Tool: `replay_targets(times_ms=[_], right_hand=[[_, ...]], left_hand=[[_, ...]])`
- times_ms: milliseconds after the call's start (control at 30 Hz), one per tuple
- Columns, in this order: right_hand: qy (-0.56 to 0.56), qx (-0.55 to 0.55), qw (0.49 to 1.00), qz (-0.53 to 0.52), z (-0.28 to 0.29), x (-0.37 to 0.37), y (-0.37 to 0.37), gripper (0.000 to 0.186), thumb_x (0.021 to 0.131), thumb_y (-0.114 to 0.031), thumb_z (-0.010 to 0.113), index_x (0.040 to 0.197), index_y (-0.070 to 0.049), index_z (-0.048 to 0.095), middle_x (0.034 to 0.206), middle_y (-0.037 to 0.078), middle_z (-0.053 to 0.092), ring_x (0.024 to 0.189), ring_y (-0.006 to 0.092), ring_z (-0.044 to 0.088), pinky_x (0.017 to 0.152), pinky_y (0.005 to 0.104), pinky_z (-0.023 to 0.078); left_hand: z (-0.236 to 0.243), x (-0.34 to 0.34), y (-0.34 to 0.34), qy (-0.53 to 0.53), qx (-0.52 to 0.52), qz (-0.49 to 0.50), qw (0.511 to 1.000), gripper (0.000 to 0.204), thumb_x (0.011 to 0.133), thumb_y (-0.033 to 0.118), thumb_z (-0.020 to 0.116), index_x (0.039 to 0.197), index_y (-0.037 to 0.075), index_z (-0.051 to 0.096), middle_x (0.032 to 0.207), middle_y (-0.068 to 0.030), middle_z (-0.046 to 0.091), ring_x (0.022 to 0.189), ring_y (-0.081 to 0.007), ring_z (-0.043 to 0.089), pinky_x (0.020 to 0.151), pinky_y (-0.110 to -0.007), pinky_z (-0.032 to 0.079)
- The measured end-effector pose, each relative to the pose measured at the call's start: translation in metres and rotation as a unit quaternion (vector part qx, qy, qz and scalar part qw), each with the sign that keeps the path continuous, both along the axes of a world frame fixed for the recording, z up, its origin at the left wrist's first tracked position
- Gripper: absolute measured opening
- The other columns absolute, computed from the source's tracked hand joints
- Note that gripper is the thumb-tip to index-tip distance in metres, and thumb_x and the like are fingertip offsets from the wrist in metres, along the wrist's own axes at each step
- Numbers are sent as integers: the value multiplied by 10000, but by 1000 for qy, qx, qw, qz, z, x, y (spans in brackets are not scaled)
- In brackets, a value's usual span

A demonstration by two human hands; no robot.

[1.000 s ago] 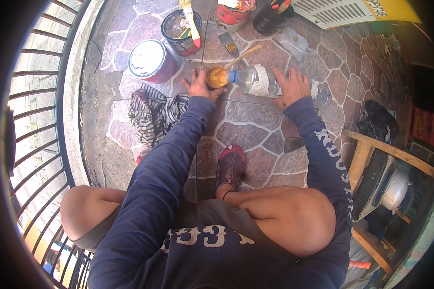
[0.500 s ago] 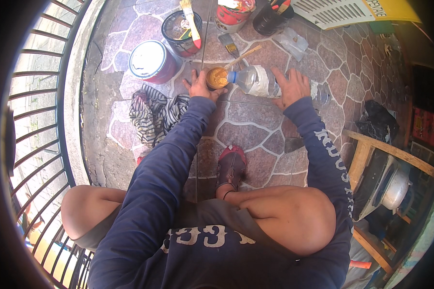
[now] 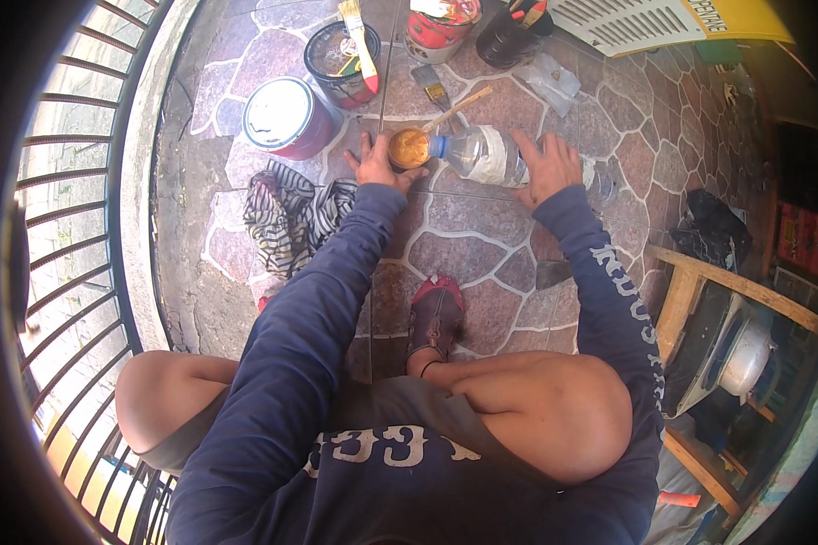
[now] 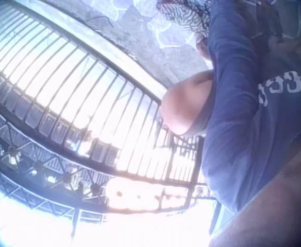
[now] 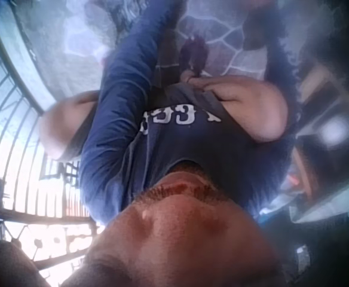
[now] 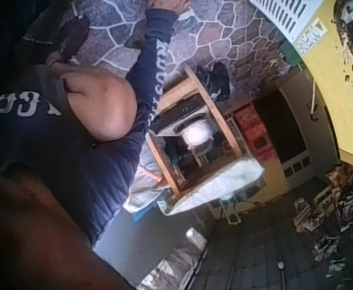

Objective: The person sits on a tiled floor and mixes a yellow substance in a small container using a wooden stick. They add water from a plastic bottle to the mixture and continue stirring. The person also handles a small white bottle and a plastic bag before resuming the mixing process.

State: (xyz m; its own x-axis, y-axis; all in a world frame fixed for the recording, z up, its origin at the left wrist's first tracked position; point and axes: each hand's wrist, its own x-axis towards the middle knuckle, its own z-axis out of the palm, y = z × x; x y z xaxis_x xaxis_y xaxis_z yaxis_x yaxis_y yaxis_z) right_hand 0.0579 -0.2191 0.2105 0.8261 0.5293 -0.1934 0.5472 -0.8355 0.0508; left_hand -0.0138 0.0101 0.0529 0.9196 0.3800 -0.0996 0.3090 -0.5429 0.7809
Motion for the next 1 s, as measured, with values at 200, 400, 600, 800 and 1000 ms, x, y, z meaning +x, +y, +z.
replay_targets(times_ms=[200,400,600,800,1000], right_hand=[[4,-2,1000,-3,-2,0,-1,960,569,-230,895,1410,-222,431,1080,144,496,1069,331,501,924,428,382],[-9,3,1000,10,-2,0,-2,993,545,-224,891,1423,-206,429,1069,140,503,1044,335,512,904,429,394],[-17,8,1000,16,-3,0,-3,1014,531,-221,890,1432,-204,423,1075,143,508,1034,339,518,899,433,399],[-10,4,1000,10,-2,0,-2,1009,535,-215,886,1432,-202,422,1077,141,506,1039,336,517,907,435,396],[-13,-2,1000,11,-2,0,-2,1007,536,-214,887,1429,-198,424,1074,136,505,1039,334,515,902,432,391]], left_hand=[[2,-1,0,5,2,0,1000,871,556,377,906,1302,151,517,1322,-233,552,1407,-395,322,1151,-638,49],[1,0,-1,2,1,-1,1000,878,555,384,907,1306,148,517,1327,-232,550,1410,-394,319,1152,-637,42],[-2,0,-1,4,-4,2,1000,875,556,384,908,1303,147,518,1327,-258,541,1412,-395,315,1156,-630,32],[-2,0,-1,2,-11,0,1000,864,560,375,907,1298,144,522,1325,-262,541,1413,-393,311,1156,-628,29],[-1,0,-1,6,-6,-3,1000,870,564,376,905,1308,145,516,1335,-262,533,1416,-389,309,1155,-629,32]])
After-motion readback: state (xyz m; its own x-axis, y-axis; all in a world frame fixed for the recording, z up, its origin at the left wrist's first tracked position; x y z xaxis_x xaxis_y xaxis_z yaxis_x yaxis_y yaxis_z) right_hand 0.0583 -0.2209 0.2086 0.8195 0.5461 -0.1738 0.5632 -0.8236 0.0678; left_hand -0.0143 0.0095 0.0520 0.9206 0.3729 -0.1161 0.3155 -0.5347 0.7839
